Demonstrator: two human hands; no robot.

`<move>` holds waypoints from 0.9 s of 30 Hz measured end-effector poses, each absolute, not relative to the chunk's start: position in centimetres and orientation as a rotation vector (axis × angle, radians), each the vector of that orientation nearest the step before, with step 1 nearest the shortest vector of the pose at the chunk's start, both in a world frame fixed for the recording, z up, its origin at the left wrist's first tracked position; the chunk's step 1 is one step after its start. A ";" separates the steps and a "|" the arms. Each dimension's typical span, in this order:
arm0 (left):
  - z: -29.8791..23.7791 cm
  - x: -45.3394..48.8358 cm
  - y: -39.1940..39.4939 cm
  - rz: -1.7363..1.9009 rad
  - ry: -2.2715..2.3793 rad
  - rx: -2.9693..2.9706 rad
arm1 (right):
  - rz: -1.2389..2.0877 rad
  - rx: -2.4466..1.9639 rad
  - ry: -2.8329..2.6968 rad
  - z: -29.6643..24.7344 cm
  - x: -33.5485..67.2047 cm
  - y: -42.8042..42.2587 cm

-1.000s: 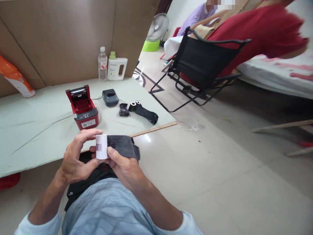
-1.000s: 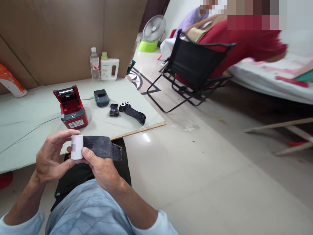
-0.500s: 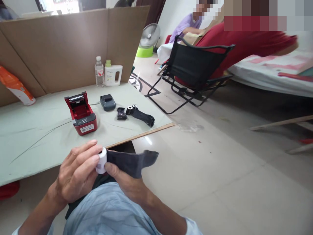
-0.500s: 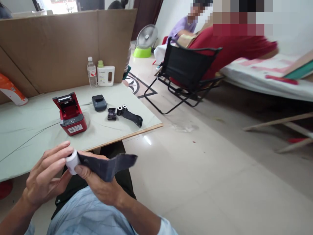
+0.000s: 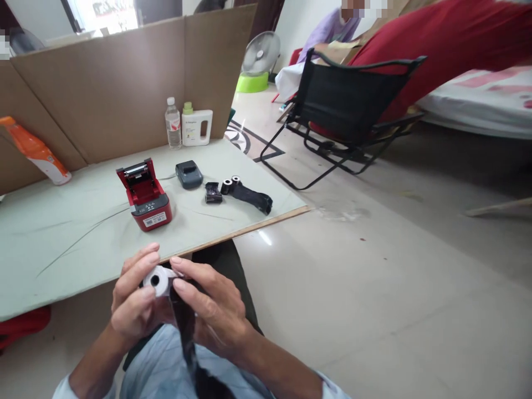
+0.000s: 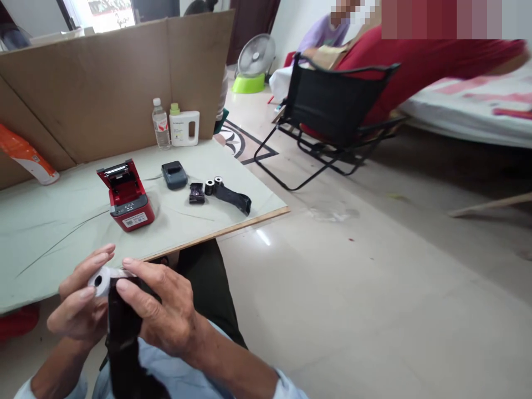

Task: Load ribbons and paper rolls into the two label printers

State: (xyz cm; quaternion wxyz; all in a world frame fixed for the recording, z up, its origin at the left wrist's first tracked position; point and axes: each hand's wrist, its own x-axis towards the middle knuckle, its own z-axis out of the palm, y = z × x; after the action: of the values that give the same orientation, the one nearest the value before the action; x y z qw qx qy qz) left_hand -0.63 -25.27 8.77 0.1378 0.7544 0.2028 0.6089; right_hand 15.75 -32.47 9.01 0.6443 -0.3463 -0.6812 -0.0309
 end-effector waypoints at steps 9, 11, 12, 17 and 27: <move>8.7 1.7 -25.8 1.126 0.589 1.342 | -0.086 -0.854 -1.535 9.0 15.6 -31.8; 8.0 1.6 -25.8 1.093 0.486 1.370 | -0.006 -0.910 -1.443 9.0 16.2 -32.0; 7.7 1.6 -25.7 1.095 0.452 1.408 | 0.036 -0.935 -1.399 9.0 16.5 -32.1; 6.6 1.6 -25.9 1.014 0.516 1.652 | 0.143 -0.989 -1.330 9.2 17.4 -32.1; 6.1 1.7 -25.7 1.028 0.802 1.536 | 0.506 -1.102 -1.309 8.0 17.6 -31.6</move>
State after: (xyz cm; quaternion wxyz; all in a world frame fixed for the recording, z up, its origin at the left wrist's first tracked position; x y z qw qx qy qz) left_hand 1.73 -25.71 6.09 0.5342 0.6444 0.3366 0.4314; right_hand 17.63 -31.59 8.02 0.6278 -0.4808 -0.5710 0.2206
